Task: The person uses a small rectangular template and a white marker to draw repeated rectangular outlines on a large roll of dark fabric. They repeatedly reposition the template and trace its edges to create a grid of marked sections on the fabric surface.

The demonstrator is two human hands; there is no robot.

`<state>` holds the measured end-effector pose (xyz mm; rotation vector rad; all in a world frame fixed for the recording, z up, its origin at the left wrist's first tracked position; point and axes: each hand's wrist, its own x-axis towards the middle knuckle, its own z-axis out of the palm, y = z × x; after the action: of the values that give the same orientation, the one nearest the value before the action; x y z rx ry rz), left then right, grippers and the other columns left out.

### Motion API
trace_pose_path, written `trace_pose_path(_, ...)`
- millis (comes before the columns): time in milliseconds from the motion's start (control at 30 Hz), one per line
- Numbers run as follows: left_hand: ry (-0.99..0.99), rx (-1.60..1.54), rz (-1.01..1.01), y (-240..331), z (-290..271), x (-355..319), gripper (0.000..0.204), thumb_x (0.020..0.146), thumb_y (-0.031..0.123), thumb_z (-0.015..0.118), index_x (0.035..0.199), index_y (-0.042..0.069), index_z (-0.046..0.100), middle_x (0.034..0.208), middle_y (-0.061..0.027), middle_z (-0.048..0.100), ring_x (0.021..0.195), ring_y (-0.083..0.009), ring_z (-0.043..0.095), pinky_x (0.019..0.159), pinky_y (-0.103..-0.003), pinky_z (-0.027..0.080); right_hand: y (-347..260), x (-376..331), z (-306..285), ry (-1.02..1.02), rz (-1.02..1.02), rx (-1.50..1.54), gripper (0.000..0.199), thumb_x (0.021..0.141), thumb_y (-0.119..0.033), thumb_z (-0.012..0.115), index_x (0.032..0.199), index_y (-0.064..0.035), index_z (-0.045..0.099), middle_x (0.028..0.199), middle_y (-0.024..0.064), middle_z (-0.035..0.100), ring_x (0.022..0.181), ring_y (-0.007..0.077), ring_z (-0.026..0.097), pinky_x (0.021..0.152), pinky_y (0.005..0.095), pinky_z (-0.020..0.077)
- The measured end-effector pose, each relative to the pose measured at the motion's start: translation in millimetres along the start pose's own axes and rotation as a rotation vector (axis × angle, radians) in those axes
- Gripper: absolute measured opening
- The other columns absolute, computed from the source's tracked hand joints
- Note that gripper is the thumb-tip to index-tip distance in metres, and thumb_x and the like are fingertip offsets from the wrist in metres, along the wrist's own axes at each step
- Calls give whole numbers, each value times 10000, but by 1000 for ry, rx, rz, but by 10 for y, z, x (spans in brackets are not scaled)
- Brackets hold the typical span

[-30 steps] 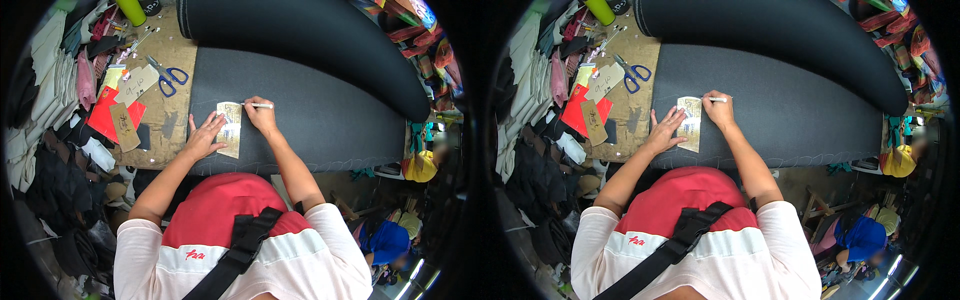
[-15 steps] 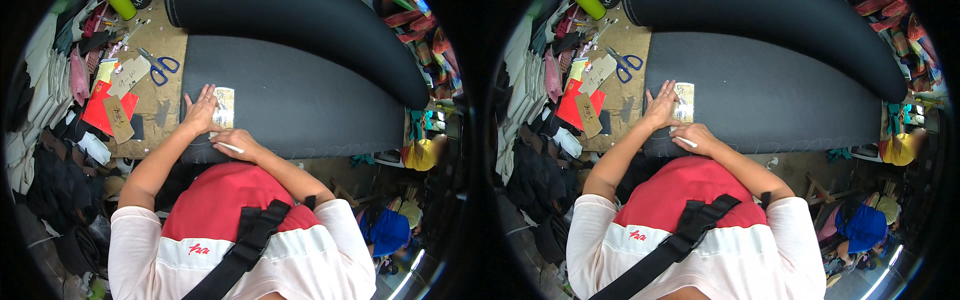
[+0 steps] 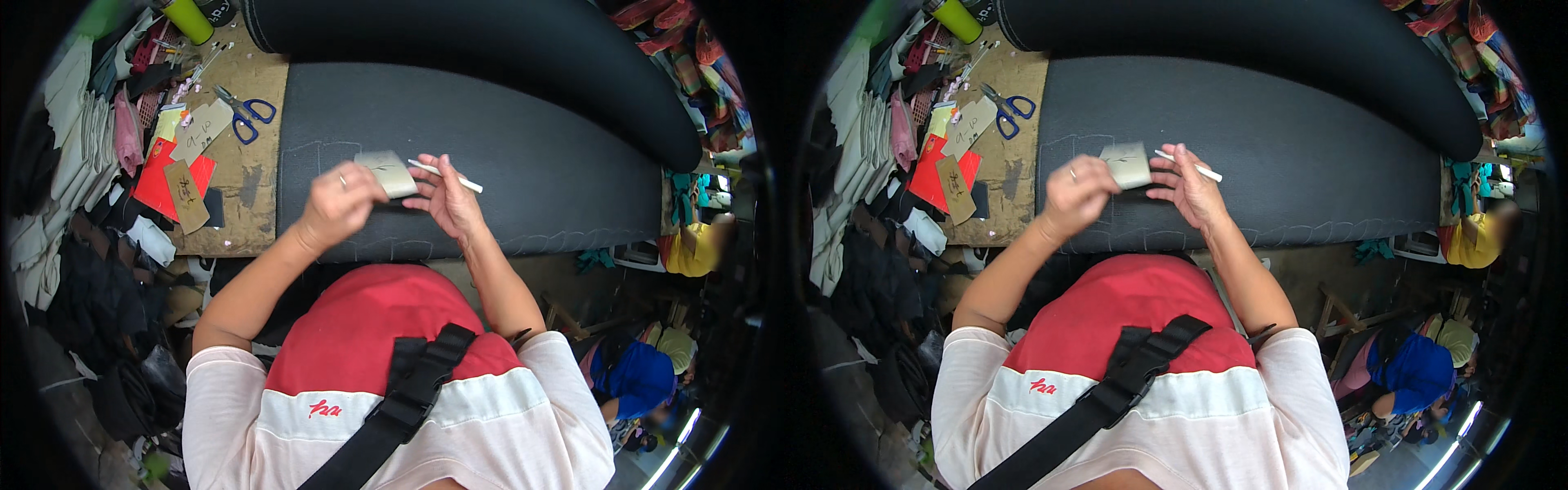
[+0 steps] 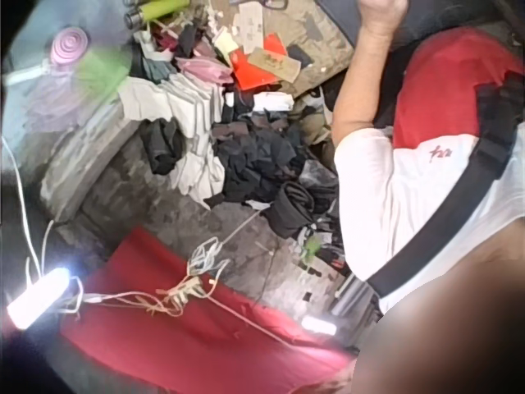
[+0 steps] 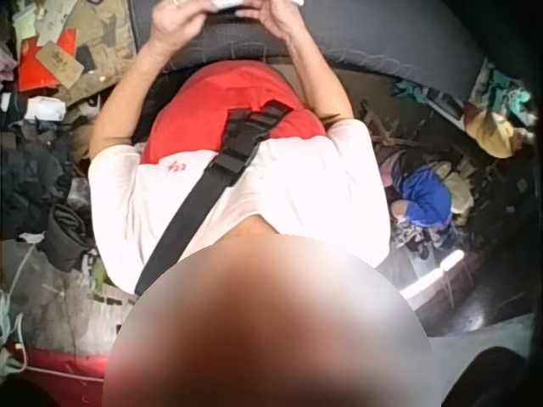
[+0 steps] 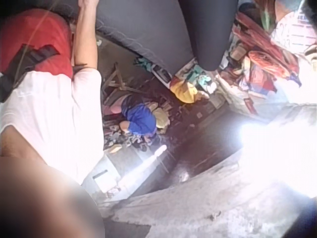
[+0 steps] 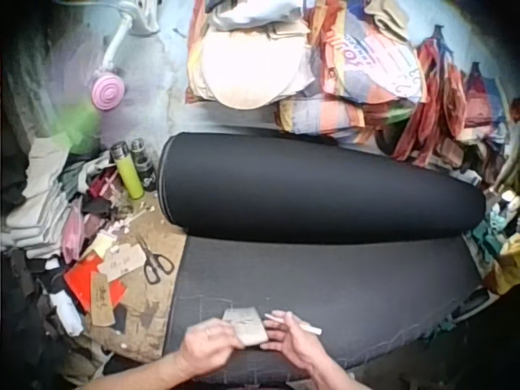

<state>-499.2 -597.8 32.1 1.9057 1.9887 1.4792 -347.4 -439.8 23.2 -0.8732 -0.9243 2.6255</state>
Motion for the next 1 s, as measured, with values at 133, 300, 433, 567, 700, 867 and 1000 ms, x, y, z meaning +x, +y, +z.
trace_pose_path(133,-303,-185,32,80,269,-203,268,625,224,790,814,77,668,887,-54,641,961,-247,618,908,-400,454,197,167,-208,53,-187,-350,451,714,138,633,1109,-14,476,970,66,546,815,119,604,737,241,520)
trace_pose_path(300,-446,284,-321,-272,349,-464,750,673,529,706,1303,189,484,1414,-18,413,1368,-230,279,1023,-692,111,742,293,-373,40,-258,-501,397,734,113,627,1055,-47,456,884,40,560,804,97,596,702,221,518)
trace_pose_path(433,-779,409,-476,-477,391,-461,807,728,524,657,1413,241,339,1502,40,266,1407,-198,170,1001,-749,49,751,258,-357,126,-595,-1155,296,804,24,586,1090,-32,535,947,145,600,816,262,625,739,342,515)
trace_pose_path(567,-788,356,-447,-527,427,-411,775,751,487,650,1414,230,340,1502,31,266,1407,-185,169,1001,-750,34,428,510,-249,139,-692,-1366,200,844,-152,599,997,-41,665,894,161,642,842,338,614,732,402,491)
trace_pose_path(700,-764,317,-481,-521,423,-409,795,742,468,669,1416,209,336,1501,18,267,1407,-189,166,1009,-740,11,329,948,-22,0,-613,-1289,173,824,-188,620,849,-42,709,826,153,670,821,314,627,727,383,496)
trace_pose_path(867,-770,287,-508,-529,414,-415,803,734,442,688,1413,186,345,1500,6,271,1408,-191,166,1015,-728,-13,230,1037,-110,33,-592,-1284,180,806,-170,600,839,-25,701,794,160,680,704,286,653,656,354,515)
trace_pose_path(1000,-752,239,-507,-546,404,-412,803,733,417,698,1412,171,346,1502,1,268,1410,-207,163,1015,-720,-31,109,997,-325,257,-400,-1096,172,801,-129,582,814,24,660,748,191,657,695,316,658,655,375,522)
